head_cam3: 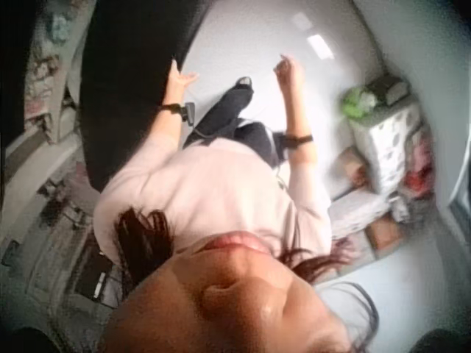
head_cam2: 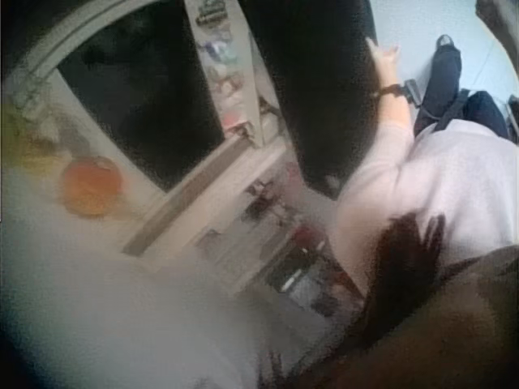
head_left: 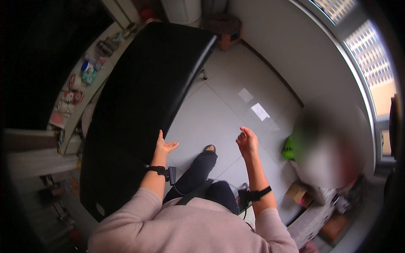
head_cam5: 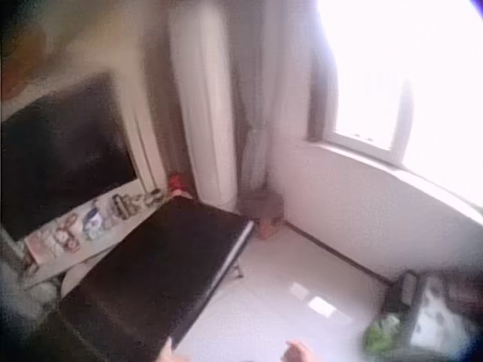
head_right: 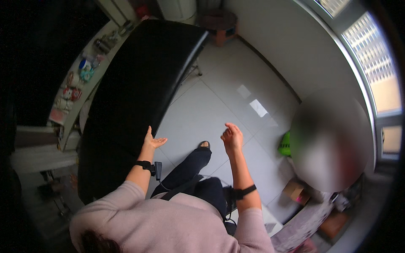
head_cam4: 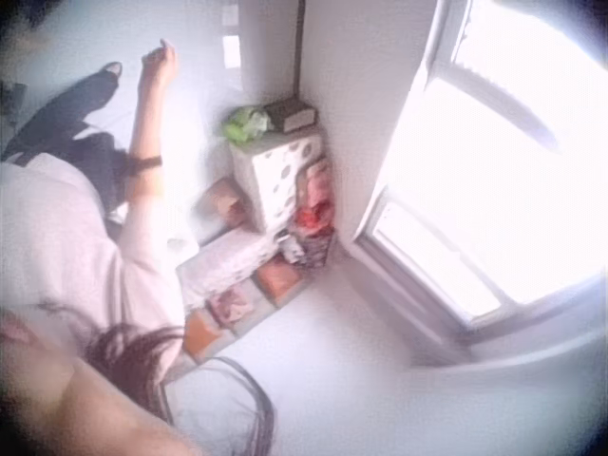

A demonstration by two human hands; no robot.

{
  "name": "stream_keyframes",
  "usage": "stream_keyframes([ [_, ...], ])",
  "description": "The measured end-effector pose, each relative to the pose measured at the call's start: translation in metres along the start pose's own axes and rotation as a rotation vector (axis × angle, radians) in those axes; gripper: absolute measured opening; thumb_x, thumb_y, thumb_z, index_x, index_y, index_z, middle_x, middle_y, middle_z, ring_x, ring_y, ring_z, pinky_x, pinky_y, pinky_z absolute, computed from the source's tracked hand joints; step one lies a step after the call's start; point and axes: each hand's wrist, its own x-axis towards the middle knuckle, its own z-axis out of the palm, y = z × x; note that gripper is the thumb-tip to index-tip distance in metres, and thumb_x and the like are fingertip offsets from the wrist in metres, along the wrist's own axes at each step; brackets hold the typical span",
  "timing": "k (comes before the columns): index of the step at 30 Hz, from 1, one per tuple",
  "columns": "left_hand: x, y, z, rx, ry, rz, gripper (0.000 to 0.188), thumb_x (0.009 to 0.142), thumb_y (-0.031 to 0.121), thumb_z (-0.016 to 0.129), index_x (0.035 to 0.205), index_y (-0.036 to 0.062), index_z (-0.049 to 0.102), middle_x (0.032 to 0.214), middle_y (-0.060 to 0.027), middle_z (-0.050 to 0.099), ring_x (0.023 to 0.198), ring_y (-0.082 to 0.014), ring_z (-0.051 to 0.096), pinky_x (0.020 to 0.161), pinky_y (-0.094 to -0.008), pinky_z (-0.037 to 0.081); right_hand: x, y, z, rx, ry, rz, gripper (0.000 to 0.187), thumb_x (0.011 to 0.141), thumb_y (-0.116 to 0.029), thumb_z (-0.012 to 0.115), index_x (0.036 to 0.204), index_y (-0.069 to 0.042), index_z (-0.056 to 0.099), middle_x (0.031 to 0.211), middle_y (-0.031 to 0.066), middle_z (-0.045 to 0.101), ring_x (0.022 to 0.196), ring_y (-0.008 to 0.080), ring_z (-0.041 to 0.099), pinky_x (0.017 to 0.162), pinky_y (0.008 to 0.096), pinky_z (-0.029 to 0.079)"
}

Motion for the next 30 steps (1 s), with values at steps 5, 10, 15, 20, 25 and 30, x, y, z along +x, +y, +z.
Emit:
stream_keyframes([
  [5, 0.020, -0.012, 0.014, -0.291, 0.110, 0.101, 0.128, 0.062, 0.071, 0.068, 0.143, -0.0007, 0.001, 0.148, -0.0191, 0.011, 0.133, -0.0322, 0.025, 0.101, -0.0496, 0.035, 0.149, -0.012, 0.060, -0.033, -0.017, 0.132, 0.010, 0.090, -0.011, 0.046, 0.089, -0.003, 0.052, 0.058, -0.0009, 0.036, 0.052, 0.0118, 0.034, 0.049, 0.0261, 0.028],
  [10, 0.026, -0.048, 0.034, -0.651, 0.091, 0.233, 0.123, 0.062, 0.066, 0.072, 0.146, 0.0116, 0.001, 0.150, -0.0099, 0.014, 0.137, -0.0231, 0.020, 0.106, -0.0517, 0.025, 0.269, -0.016, 0.081, -0.194, 0.037, 0.117, 0.021, 0.094, -0.022, 0.044, 0.093, -0.001, 0.051, 0.059, -0.0006, 0.037, 0.049, 0.0103, 0.033, 0.047, 0.0261, 0.030],
  [15, 0.042, -0.073, 0.064, -0.986, 0.087, 0.382, 0.116, 0.055, 0.062, 0.079, 0.143, 0.0128, 0.022, 0.146, -0.0066, 0.027, 0.133, -0.0211, 0.028, 0.107, -0.0503, 0.023, 0.363, 0.003, 0.108, -0.474, -0.014, 0.253, 0.054, 0.084, -0.055, 0.057, 0.092, -0.001, 0.052, 0.056, -0.0022, 0.035, 0.049, 0.0103, 0.035, 0.050, 0.0260, 0.032],
  [20, 0.059, -0.075, 0.090, -1.225, -0.124, 0.647, 0.099, 0.056, 0.056, 0.081, 0.134, 0.0105, 0.041, 0.133, -0.0115, 0.045, 0.121, -0.0335, 0.042, 0.099, -0.0527, 0.039, 0.397, 0.007, 0.136, -0.595, -0.139, 0.342, 0.064, 0.069, -0.063, 0.070, 0.100, -0.009, 0.055, 0.069, -0.0004, 0.046, 0.061, 0.0124, 0.044, 0.055, 0.0283, 0.035],
  [25, 0.062, -0.077, 0.088, -1.192, -0.040, 0.725, 0.102, 0.057, 0.058, 0.080, 0.136, 0.0106, 0.037, 0.136, -0.0120, 0.041, 0.121, -0.0317, 0.043, 0.102, -0.0505, 0.040, 0.414, 0.008, 0.123, -0.226, -0.031, 0.402, 0.112, 0.063, -0.077, 0.060, 0.136, 0.002, 0.028, 0.129, 0.0132, 0.041, 0.116, 0.0268, 0.042, 0.096, 0.0430, 0.037],
  [30, 0.067, -0.079, 0.086, -1.234, 0.030, 0.687, 0.099, 0.058, 0.055, 0.080, 0.136, 0.0115, 0.038, 0.135, -0.0118, 0.041, 0.121, -0.0316, 0.043, 0.102, -0.0501, 0.040, 0.428, 0.010, 0.117, -0.087, -0.126, 0.402, 0.092, 0.076, -0.071, 0.037, 0.140, -0.005, 0.030, 0.144, 0.0125, 0.032, 0.130, 0.0306, 0.032, 0.104, 0.0516, 0.026],
])
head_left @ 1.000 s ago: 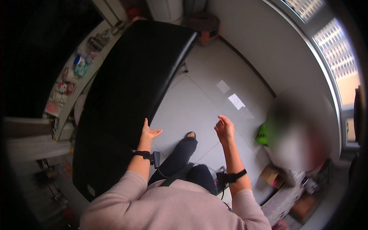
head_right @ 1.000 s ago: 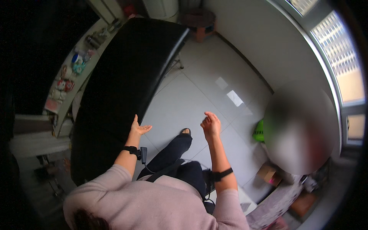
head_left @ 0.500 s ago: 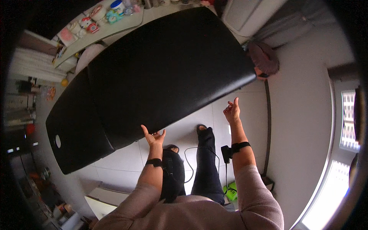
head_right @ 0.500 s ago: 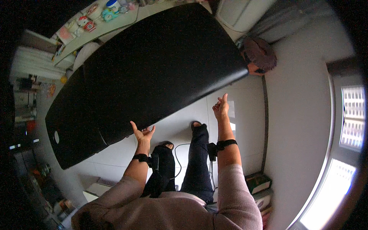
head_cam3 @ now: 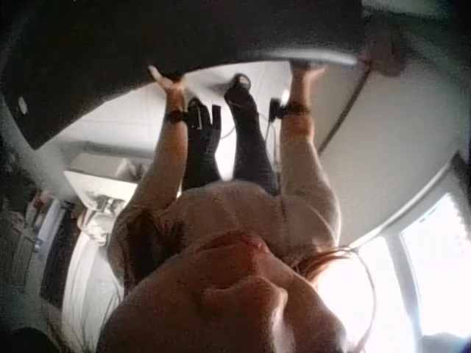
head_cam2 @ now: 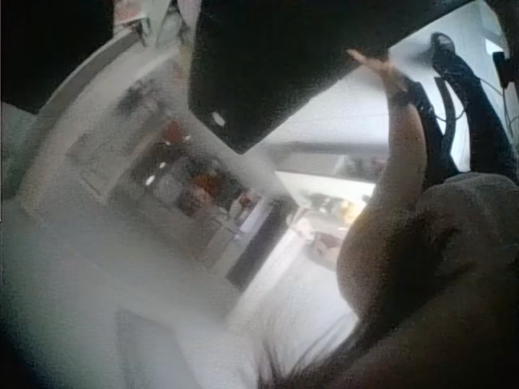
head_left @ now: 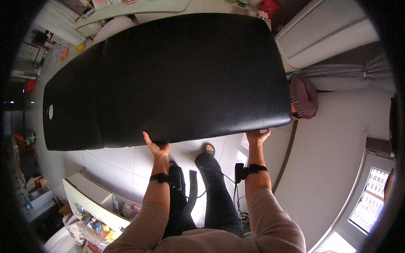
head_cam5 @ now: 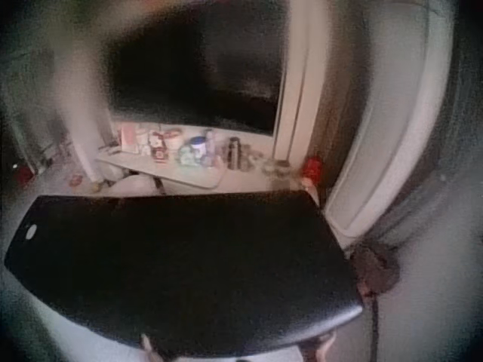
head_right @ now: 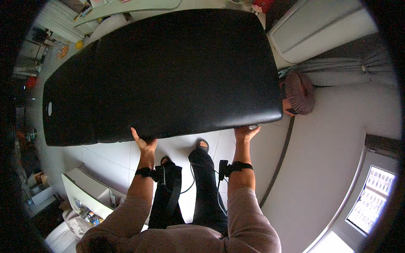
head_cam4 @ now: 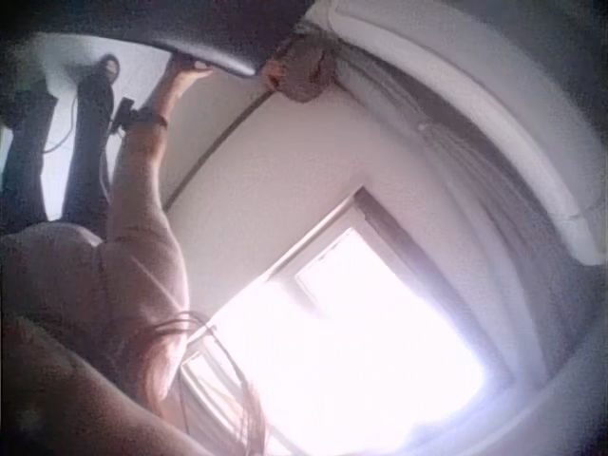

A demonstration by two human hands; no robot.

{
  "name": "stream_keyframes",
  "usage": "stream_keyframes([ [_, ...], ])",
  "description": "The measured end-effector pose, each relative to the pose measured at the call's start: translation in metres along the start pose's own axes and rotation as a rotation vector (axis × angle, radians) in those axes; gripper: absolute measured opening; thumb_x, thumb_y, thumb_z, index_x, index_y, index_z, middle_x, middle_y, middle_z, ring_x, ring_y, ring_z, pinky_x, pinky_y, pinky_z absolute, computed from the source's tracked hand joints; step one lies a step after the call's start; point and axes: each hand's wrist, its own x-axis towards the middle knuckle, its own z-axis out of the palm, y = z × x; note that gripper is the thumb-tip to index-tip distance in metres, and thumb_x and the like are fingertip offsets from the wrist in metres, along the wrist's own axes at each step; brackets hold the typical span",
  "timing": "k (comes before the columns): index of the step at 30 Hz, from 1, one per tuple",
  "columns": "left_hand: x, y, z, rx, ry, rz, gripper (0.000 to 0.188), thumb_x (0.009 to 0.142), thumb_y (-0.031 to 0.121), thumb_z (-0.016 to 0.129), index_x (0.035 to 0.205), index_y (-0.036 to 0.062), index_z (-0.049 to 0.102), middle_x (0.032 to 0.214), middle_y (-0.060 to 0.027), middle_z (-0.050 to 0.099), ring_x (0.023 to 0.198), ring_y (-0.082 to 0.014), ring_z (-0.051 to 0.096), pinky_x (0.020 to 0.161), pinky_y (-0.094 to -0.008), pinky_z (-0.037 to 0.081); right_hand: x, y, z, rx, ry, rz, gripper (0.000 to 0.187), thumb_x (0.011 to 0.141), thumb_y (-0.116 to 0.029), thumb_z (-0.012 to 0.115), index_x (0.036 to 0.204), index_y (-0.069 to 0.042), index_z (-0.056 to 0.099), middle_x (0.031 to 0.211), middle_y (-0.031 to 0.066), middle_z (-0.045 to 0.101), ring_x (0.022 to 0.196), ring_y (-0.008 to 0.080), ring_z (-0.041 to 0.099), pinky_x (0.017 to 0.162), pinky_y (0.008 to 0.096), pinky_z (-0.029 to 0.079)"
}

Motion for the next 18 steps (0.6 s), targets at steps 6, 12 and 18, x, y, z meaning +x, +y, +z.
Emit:
stream_keyframes([
  [6, -0.001, 0.001, -0.004, -0.005, 0.057, -0.036, 0.089, 0.060, 0.053, 0.080, 0.131, 0.0124, 0.044, 0.132, -0.0094, 0.045, 0.120, -0.0300, 0.044, 0.101, -0.0504, 0.040, -0.011, 0.001, 0.001, -0.037, 0.106, -0.088, 0.061, 0.078, -0.051, 0.048, 0.120, -0.007, 0.051, 0.119, 0.0120, 0.053, 0.106, 0.0289, 0.052, 0.090, 0.0458, 0.044],
  [12, 0.009, 0.004, -0.012, -0.099, -0.151, -0.063, 0.076, 0.068, 0.051, 0.075, 0.127, 0.0108, 0.050, 0.128, -0.0079, 0.052, 0.115, -0.0324, 0.049, 0.097, -0.0526, 0.042, -0.012, 0.003, -0.023, 0.026, 0.225, -0.112, 0.053, 0.076, -0.047, 0.050, 0.109, -0.006, 0.058, 0.108, 0.0133, 0.058, 0.098, 0.0298, 0.056, 0.087, 0.0496, 0.045],
  [18, 0.006, 0.004, 0.000, -0.047, -0.076, -0.010, 0.080, 0.068, 0.053, 0.074, 0.130, 0.0103, 0.047, 0.131, -0.0082, 0.049, 0.117, -0.0315, 0.046, 0.099, -0.0512, 0.039, -0.002, 0.004, -0.027, -0.086, 0.102, -0.087, 0.053, 0.084, -0.041, 0.037, 0.121, -0.005, 0.053, 0.122, 0.0154, 0.054, 0.111, 0.0351, 0.051, 0.092, 0.0546, 0.042],
])
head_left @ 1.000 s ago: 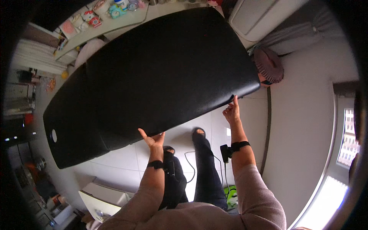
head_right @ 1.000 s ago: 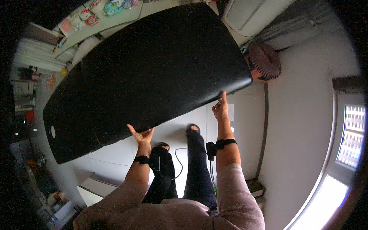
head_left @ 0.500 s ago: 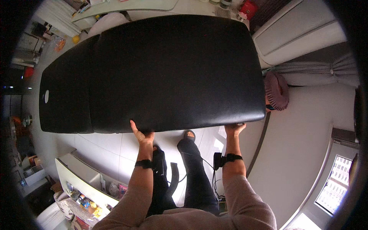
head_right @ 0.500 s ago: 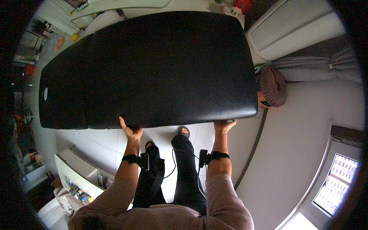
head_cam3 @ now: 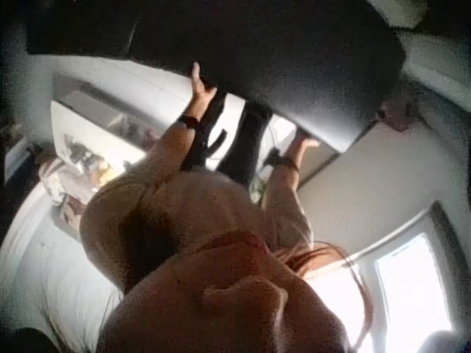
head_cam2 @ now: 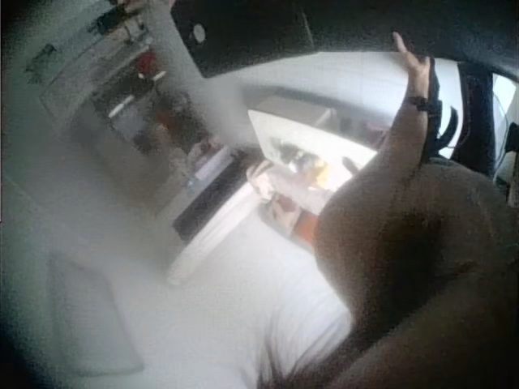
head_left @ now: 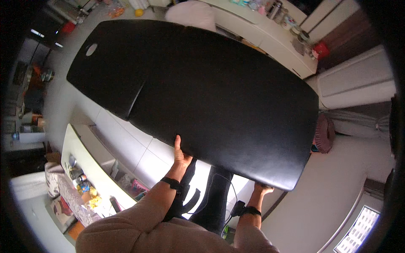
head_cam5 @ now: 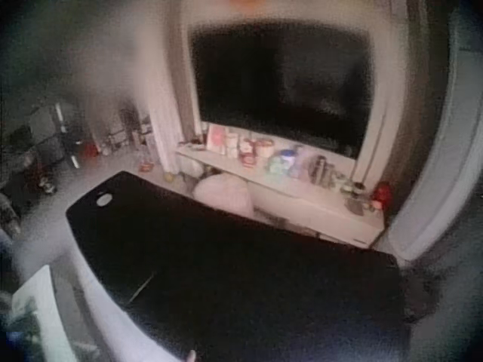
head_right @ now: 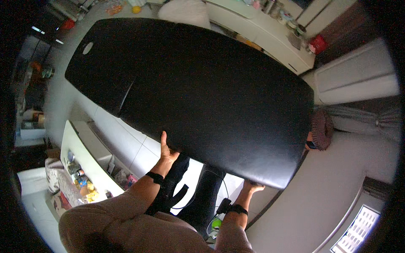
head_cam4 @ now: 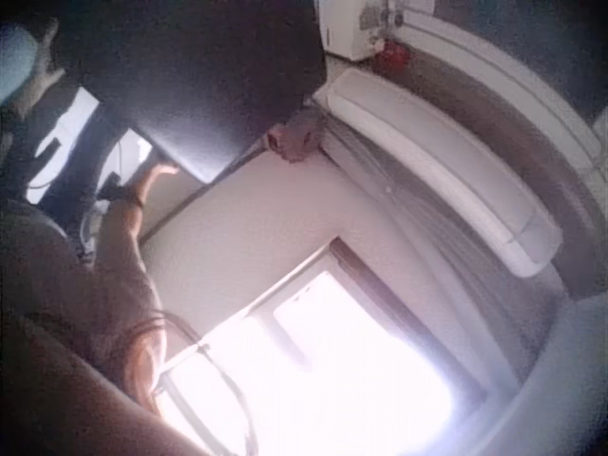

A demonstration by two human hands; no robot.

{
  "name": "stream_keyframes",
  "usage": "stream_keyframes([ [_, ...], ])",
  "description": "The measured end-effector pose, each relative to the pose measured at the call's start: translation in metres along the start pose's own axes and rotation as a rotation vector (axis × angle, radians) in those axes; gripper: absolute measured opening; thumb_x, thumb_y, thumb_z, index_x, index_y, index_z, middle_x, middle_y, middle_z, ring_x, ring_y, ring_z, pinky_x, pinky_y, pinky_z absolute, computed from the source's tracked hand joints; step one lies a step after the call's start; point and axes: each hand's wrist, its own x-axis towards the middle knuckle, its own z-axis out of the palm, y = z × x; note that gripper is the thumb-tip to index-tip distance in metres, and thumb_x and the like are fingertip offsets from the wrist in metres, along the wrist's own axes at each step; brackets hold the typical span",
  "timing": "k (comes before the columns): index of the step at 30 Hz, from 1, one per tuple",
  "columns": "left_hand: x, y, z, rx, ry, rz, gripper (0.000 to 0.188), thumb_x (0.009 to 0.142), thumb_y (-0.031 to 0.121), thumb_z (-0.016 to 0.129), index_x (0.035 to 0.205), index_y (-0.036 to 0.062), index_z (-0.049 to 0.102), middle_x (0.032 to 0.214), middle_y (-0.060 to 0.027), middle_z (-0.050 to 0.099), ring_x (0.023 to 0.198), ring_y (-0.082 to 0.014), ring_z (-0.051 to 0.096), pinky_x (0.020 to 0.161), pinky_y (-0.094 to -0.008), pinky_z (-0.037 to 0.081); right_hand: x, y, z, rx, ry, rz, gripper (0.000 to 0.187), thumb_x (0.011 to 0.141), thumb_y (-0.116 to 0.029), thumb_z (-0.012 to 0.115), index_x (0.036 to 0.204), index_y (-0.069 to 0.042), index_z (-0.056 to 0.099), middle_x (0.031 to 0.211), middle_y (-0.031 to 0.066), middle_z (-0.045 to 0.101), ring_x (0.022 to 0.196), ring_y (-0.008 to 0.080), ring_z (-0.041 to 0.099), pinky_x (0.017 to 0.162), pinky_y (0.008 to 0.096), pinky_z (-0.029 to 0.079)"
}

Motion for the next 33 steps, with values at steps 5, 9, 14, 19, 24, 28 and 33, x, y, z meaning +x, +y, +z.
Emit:
stream_keyframes([
  [5, -0.021, 0.007, 0.017, -0.100, -0.034, -0.073, 0.061, 0.070, 0.044, 0.077, 0.117, 0.0104, 0.057, 0.115, -0.0039, 0.061, 0.105, -0.0242, 0.057, 0.093, -0.0415, 0.048, -0.006, -0.011, 0.001, -0.054, 0.082, -0.077, 0.057, 0.082, -0.044, 0.037, 0.123, -0.007, 0.052, 0.126, 0.0158, 0.051, 0.114, 0.0389, 0.048, 0.093, 0.0610, 0.039],
  [9, -0.026, 0.008, 0.018, -0.037, 0.039, -0.049, 0.067, 0.072, 0.050, 0.073, 0.122, 0.0093, 0.054, 0.123, -0.0074, 0.056, 0.112, -0.0289, 0.051, 0.099, -0.0458, 0.040, -0.014, 0.001, -0.005, -0.049, 0.147, -0.028, 0.057, 0.082, -0.044, 0.038, 0.122, -0.007, 0.052, 0.125, 0.0160, 0.052, 0.114, 0.0389, 0.049, 0.093, 0.0615, 0.039],
  [14, -0.026, 0.006, 0.010, 0.018, 0.086, -0.057, 0.061, 0.080, 0.054, 0.062, 0.122, 0.0093, 0.054, 0.123, -0.0061, 0.057, 0.113, -0.0246, 0.052, 0.098, -0.0434, 0.042, -0.020, 0.006, -0.019, -0.061, 0.217, -0.008, 0.057, 0.081, -0.045, 0.039, 0.121, -0.007, 0.053, 0.124, 0.0164, 0.052, 0.113, 0.0389, 0.049, 0.092, 0.0621, 0.039],
  [19, -0.027, 0.005, 0.003, 0.054, -0.029, -0.049, 0.067, 0.075, 0.057, 0.065, 0.122, 0.0102, 0.054, 0.123, -0.0075, 0.056, 0.114, -0.0274, 0.050, 0.098, -0.0458, 0.041, -0.019, -0.012, -0.034, -0.066, 0.247, -0.072, 0.057, 0.081, -0.045, 0.039, 0.121, -0.007, 0.054, 0.124, 0.0168, 0.053, 0.113, 0.0390, 0.049, 0.092, 0.0627, 0.039],
  [24, -0.022, 0.008, -0.001, 0.108, -0.033, 0.029, 0.072, 0.069, 0.059, 0.070, 0.119, 0.0106, 0.055, 0.120, -0.0087, 0.057, 0.111, -0.0289, 0.052, 0.097, -0.0483, 0.041, -0.030, -0.014, -0.023, 0.125, 0.270, 0.126, 0.055, 0.084, -0.039, 0.034, 0.125, -0.005, 0.050, 0.126, 0.0160, 0.051, 0.109, 0.0332, 0.052, 0.090, 0.0608, 0.039],
  [28, -0.030, 0.024, -0.014, 0.056, -0.068, -0.084, 0.062, 0.072, 0.052, 0.071, 0.116, 0.0110, 0.058, 0.118, -0.0062, 0.059, 0.110, -0.0254, 0.054, 0.094, -0.0452, 0.044, -0.055, -0.006, -0.025, 0.050, 0.258, 0.125, 0.051, 0.085, -0.036, 0.036, 0.121, -0.005, 0.052, 0.120, 0.0151, 0.053, 0.103, 0.0315, 0.052, 0.084, 0.0571, 0.039],
  [33, -0.055, 0.057, -0.047, 0.104, 0.081, -0.059, 0.066, 0.073, 0.053, 0.070, 0.120, 0.0104, 0.054, 0.120, -0.0057, 0.057, 0.111, -0.0257, 0.052, 0.096, -0.0450, 0.042, -0.084, 0.008, -0.057, -0.034, 0.244, 0.122, 0.044, 0.086, -0.031, 0.038, 0.117, -0.004, 0.053, 0.112, 0.0141, 0.054, 0.094, 0.0293, 0.052, 0.077, 0.0526, 0.039],
])
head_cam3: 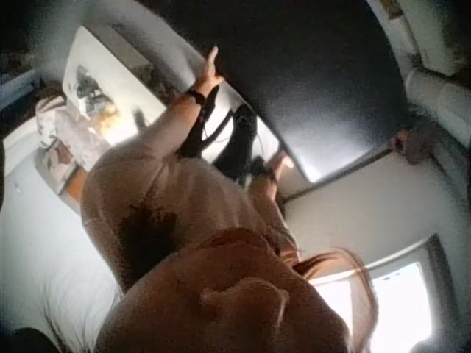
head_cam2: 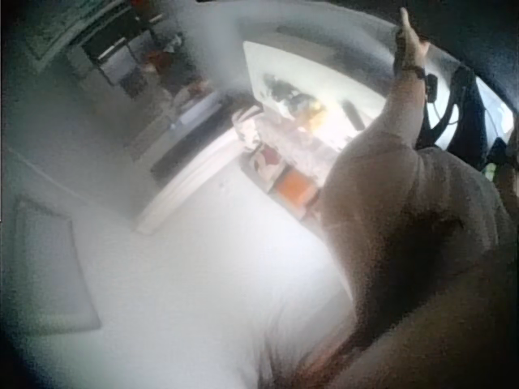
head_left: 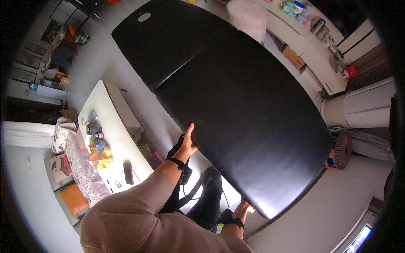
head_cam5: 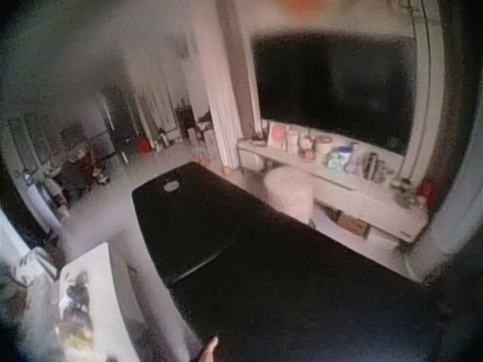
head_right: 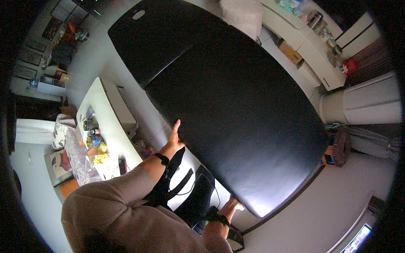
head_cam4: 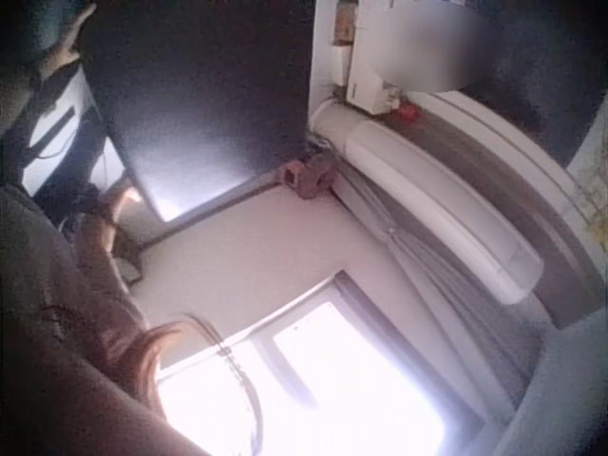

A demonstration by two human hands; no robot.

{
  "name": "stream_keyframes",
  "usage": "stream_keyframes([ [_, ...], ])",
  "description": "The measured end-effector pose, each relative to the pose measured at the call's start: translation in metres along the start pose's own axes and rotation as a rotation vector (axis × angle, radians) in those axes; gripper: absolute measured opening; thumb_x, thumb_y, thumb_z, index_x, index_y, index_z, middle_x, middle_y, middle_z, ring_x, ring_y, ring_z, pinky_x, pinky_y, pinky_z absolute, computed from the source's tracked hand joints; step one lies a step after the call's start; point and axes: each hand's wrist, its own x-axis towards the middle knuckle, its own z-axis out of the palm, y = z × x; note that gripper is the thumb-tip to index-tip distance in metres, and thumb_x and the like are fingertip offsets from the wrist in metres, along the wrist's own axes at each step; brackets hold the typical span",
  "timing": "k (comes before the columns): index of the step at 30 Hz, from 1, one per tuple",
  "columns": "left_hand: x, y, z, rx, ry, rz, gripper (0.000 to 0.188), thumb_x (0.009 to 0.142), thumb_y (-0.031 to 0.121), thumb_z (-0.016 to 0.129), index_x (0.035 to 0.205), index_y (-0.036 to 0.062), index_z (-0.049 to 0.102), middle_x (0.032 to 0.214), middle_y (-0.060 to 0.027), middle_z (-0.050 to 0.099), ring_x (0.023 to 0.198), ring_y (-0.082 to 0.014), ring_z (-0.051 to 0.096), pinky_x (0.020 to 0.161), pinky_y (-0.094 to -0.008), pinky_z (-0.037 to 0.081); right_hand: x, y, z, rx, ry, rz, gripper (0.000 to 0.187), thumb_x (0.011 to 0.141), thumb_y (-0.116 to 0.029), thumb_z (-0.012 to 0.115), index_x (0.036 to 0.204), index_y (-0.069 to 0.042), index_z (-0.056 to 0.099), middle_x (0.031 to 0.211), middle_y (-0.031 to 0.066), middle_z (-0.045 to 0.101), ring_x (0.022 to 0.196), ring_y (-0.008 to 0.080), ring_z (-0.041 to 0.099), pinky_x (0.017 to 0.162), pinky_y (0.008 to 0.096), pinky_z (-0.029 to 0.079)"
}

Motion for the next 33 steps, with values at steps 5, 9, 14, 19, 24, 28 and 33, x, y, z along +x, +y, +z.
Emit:
stream_keyframes([
  [5, -0.010, 0.007, -0.039, -0.045, 0.002, -0.059, 0.069, 0.070, 0.049, 0.075, 0.123, 0.0111, 0.052, 0.125, -0.0053, 0.054, 0.114, -0.0255, 0.050, 0.096, -0.0437, 0.042, -0.012, 0.023, -0.034, -0.105, 0.018, -0.014, 0.038, 0.087, -0.027, 0.040, 0.113, -0.003, 0.054, 0.105, 0.0130, 0.056, 0.086, 0.0271, 0.052, 0.071, 0.0481, 0.039],
  [9, -0.007, 0.009, -0.054, -0.043, -0.059, -0.063, 0.068, 0.070, 0.048, 0.076, 0.123, 0.0115, 0.052, 0.126, -0.0066, 0.054, 0.115, -0.0278, 0.048, 0.099, -0.0462, 0.039, -0.020, 0.032, -0.054, -0.202, 0.038, -0.010, 0.033, 0.087, -0.024, 0.042, 0.110, -0.003, 0.056, 0.098, 0.0122, 0.057, 0.079, 0.0254, 0.052, 0.065, 0.0445, 0.039],
  [14, -0.004, 0.013, -0.041, -0.135, -0.161, -0.132, 0.054, 0.076, 0.043, 0.071, 0.118, 0.0100, 0.058, 0.117, -0.0047, 0.061, 0.109, -0.0260, 0.054, 0.098, -0.0428, 0.042, -0.038, -0.003, -0.083, -0.312, 0.107, -0.094, 0.027, 0.088, -0.019, 0.045, 0.106, -0.002, 0.057, 0.091, 0.0111, 0.059, 0.071, 0.0232, 0.052, 0.059, 0.0400, 0.039],
  [19, -0.009, 0.019, -0.031, -0.126, -0.111, -0.192, 0.055, 0.077, 0.043, 0.071, 0.120, 0.0108, 0.057, 0.122, -0.0033, 0.059, 0.112, -0.0263, 0.053, 0.099, -0.0449, 0.041, -0.056, -0.074, -0.128, -0.444, 0.187, -0.210, 0.022, 0.089, -0.015, 0.047, 0.101, -0.002, 0.058, 0.083, 0.0101, 0.060, 0.062, 0.0210, 0.052, 0.052, 0.0354, 0.039],
  [24, -0.013, 0.030, -0.039, 0.093, -0.076, -0.267, 0.079, 0.064, 0.055, 0.076, 0.127, 0.0142, 0.050, 0.132, -0.0040, 0.050, 0.121, -0.0264, 0.044, 0.102, -0.0480, 0.034, -0.040, -0.145, -0.130, -0.903, 0.187, -0.426, 0.016, 0.090, -0.010, 0.049, 0.097, -0.001, 0.060, 0.076, 0.0090, 0.062, 0.054, 0.0189, 0.052, 0.045, 0.0309, 0.039],
  [28, -0.026, 0.035, -0.034, 0.161, 0.033, -0.217, 0.091, 0.058, 0.060, 0.078, 0.131, 0.0173, 0.046, 0.133, -0.0030, 0.047, 0.119, -0.0274, 0.040, 0.098, -0.0500, 0.034, -0.051, -0.180, -0.074, -0.116, 0.273, -0.458, 0.019, 0.090, -0.004, 0.048, 0.102, 0.006, 0.058, 0.073, 0.0131, 0.062, 0.052, 0.0172, 0.054, 0.043, 0.0290, 0.040],
  [33, -0.055, -0.039, -0.014, 0.191, 0.045, -0.063, 0.098, 0.059, 0.062, 0.076, 0.137, 0.0158, 0.038, 0.141, -0.0082, 0.038, 0.128, -0.0307, 0.034, 0.106, -0.0570, 0.026, -0.013, -0.220, 0.010, -0.375, 0.139, -0.454, 0.027, 0.083, 0.005, 0.057, 0.109, 0.010, 0.052, 0.079, 0.0135, 0.062, 0.054, 0.0155, 0.053, 0.047, 0.0245, 0.043],
])
